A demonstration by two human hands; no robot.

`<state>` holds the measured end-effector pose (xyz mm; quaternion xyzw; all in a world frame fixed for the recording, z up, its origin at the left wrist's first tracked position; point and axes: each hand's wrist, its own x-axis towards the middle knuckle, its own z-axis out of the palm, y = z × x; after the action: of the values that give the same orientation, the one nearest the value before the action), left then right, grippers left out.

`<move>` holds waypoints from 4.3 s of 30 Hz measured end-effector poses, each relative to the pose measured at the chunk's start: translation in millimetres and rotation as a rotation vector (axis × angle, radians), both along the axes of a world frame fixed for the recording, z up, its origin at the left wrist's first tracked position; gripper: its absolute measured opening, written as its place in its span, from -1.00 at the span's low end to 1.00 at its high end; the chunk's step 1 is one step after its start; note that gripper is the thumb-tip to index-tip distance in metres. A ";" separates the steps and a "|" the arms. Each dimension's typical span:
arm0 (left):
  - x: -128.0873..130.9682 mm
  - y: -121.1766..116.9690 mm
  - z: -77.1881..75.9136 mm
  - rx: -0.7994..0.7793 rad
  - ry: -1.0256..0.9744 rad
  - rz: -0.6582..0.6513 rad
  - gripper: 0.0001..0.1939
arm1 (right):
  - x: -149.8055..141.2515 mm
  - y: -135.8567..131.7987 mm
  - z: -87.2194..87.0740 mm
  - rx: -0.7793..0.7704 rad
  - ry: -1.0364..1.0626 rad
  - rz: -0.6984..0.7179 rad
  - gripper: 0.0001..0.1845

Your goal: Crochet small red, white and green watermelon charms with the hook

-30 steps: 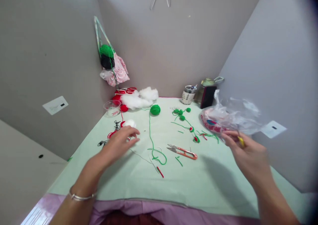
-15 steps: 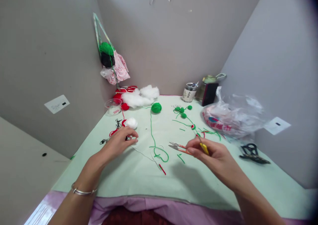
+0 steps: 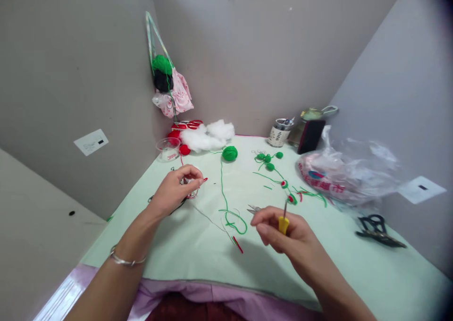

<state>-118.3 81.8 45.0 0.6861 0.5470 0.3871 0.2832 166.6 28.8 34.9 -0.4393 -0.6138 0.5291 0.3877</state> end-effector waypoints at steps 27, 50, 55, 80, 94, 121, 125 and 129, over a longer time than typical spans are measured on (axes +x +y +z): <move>-57.2 -12.7 -4.9 0.289 0.042 0.466 -0.81 | 45.6 4.1 -24.9 -0.355 0.523 -0.110 -0.56; 71.0 -54.5 -21.8 0.051 -0.116 -0.318 -0.58 | -7.2 -8.1 -16.9 -0.259 0.370 -0.048 -0.54; 75.3 -54.0 -28.3 0.240 -0.079 -0.279 -0.82 | -7.9 -12.8 -27.8 -0.082 0.244 -0.358 -0.55; 82.3 -62.6 -44.4 0.343 0.004 -0.339 -0.83 | 5.6 -13.8 -26.1 -0.169 0.451 -0.299 -0.60; 92.8 -59.6 -35.8 0.451 -0.100 -0.157 -0.82 | -6.2 -18.2 -34.5 -0.334 0.418 0.051 -0.56; 103.0 -76.1 -56.5 -0.178 -0.621 -0.153 -0.86 | -18.6 -21.9 -44.7 -0.118 0.361 -0.329 -0.62; 101.8 -74.8 -55.2 -0.088 -0.520 -0.137 -0.92 | -21.3 -21.7 -47.8 -0.062 0.351 -0.361 -0.68; 102.2 -73.3 -56.9 -0.123 -0.542 -0.128 -0.91 | -24.3 -19.4 -49.1 -0.032 0.392 -0.399 -0.73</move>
<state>-16.2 8.5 -11.9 0.5725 0.4294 0.5036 0.4841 142.3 9.4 -14.2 -0.4470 -0.4201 0.5266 0.5886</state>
